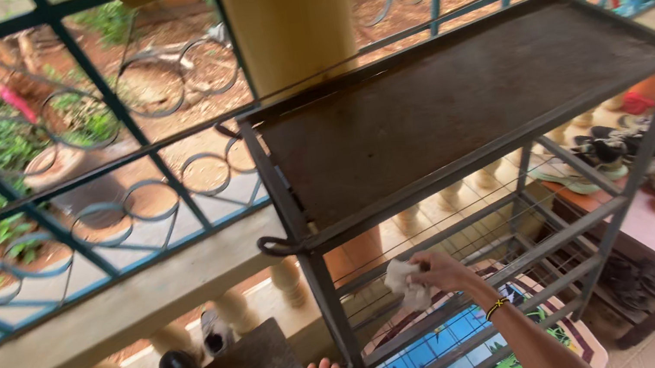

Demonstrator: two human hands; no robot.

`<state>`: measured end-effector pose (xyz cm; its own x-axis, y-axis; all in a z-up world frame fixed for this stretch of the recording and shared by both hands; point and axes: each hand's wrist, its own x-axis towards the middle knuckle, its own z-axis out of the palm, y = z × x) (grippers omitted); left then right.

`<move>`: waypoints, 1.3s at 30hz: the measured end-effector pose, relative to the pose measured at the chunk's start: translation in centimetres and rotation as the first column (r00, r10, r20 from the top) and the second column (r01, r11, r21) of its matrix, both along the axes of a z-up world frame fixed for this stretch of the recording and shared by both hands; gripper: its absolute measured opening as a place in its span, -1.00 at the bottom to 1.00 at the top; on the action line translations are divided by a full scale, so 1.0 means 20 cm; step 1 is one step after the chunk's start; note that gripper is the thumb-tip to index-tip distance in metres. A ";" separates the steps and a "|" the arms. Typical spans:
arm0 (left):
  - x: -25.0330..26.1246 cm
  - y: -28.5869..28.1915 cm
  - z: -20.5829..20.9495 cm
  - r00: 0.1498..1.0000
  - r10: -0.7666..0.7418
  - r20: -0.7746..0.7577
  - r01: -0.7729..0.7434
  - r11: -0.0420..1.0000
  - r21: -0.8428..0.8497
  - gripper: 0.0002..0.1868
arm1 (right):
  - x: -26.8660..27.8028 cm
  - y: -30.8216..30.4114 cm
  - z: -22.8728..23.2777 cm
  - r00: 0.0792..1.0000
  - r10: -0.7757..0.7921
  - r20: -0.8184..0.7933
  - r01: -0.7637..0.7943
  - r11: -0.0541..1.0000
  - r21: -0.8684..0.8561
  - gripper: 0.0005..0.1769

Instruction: The person cleans a multi-tiered metal rack and a small wooden table using a cloth, wiping the bars, the flat top surface, and the tabletop.

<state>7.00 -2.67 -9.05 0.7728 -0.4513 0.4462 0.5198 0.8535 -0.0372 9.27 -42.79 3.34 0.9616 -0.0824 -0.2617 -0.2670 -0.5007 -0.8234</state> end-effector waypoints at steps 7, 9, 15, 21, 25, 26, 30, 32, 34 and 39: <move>0.00 -0.04 -0.09 0.995 -0.045 0.085 0.054 0.993 -0.104 -0.01 | -0.05 -0.35 0.01 0.819 -0.416 0.394 0.549 0.770 -0.327 -0.60; -0.03 -0.05 -0.09 0.999 -0.040 0.014 0.041 0.996 -0.073 -0.01 | -0.05 -0.38 -0.04 0.749 -0.350 0.562 0.614 0.685 -0.392 -0.59; -0.19 -0.17 0.04 0.688 0.440 -0.576 0.057 0.759 0.648 0.03 | 0.07 0.03 -0.09 0.985 -0.170 0.010 0.164 0.932 -0.323 -0.59; -0.42 -0.39 0.25 0.837 0.316 -0.447 -0.153 0.919 0.364 -0.08 | -0.01 0.38 0.03 0.982 0.175 0.078 -0.190 0.848 0.495 -0.54; -0.50 -0.50 0.36 0.872 0.290 -0.395 -0.183 0.940 0.287 -0.13 | -0.03 0.27 0.04 0.963 0.268 0.015 -0.212 0.724 0.656 -0.57; -0.52 -0.53 0.37 0.876 0.286 -0.388 -0.181 0.942 0.284 -0.14 | -0.04 0.20 0.02 0.962 0.265 0.070 -0.246 0.722 0.647 -0.58; -0.57 -0.66 0.40 0.871 0.293 -0.394 -0.163 0.929 0.332 -0.15 | -0.09 -0.27 -0.02 0.991 0.114 0.067 -0.132 0.793 0.594 -0.60; -0.58 -0.73 0.39 0.881 0.273 -0.387 -0.144 0.933 0.329 -0.15 | -0.13 -0.56 -0.03 0.998 -0.055 -0.036 0.066 0.809 0.584 -0.54; -0.60 -0.79 0.37 0.893 0.234 -0.383 -0.103 0.938 0.332 -0.15 | -0.22 -0.86 -0.02 0.985 -0.170 -0.038 0.162 0.814 0.557 -0.53; -0.59 -0.98 0.36 0.887 0.256 -0.385 -0.088 0.911 0.404 -0.13 | -0.50 -1.51 0.10 0.906 -0.359 0.223 0.369 0.929 -0.003 -0.47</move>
<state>-4.75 -22.24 -1.77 0.9275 -0.3574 -0.1097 0.3689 0.9225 0.1135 -0.72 -73.01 5.28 0.8949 -0.4444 -0.0410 -0.2574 -0.4391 -0.8608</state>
